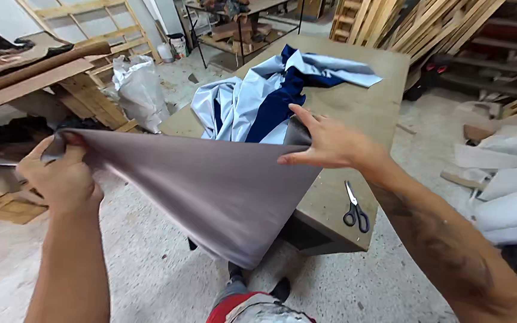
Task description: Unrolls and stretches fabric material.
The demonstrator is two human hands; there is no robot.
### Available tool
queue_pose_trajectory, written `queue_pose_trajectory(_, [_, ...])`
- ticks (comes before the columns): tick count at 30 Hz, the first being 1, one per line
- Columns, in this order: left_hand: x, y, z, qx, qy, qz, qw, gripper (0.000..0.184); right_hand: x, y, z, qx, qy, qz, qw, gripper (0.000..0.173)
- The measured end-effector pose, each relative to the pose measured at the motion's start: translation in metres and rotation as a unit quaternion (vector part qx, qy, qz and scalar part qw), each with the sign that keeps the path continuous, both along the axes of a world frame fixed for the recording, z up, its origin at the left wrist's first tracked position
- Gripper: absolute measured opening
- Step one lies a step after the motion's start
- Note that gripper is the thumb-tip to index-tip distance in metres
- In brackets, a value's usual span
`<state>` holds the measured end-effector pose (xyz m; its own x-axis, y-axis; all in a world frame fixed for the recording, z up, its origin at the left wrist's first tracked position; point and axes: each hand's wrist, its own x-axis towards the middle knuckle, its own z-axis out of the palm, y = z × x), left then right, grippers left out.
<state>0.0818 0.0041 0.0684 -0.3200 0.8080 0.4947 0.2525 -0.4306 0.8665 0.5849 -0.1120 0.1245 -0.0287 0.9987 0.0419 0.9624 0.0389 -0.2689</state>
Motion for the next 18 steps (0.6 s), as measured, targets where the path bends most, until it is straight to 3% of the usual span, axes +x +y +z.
queue_pose_trajectory(4, [0.015,-0.006,0.016,-0.004,-0.019,0.023,1.0,0.028,-0.015,0.019,-0.006,-0.001,-0.029,-0.002,1.0,0.122])
queue_pose_trajectory(9, [0.006,-0.005,0.011,0.014,-0.014,0.02,1.0,0.025,-0.029,0.007,0.001,0.01,-0.04,0.098,0.994,0.122])
queue_pose_trajectory(14, [-0.013,-0.007,0.002,-0.009,-0.021,0.009,1.0,0.018,-0.07,-0.003,0.007,0.0,-0.056,-0.006,0.998,0.117])
queue_pose_trajectory(18, [-0.038,0.006,-0.004,-0.011,0.023,0.017,1.0,0.021,-0.114,-0.005,0.014,-0.006,-0.087,-0.046,0.995,0.093])
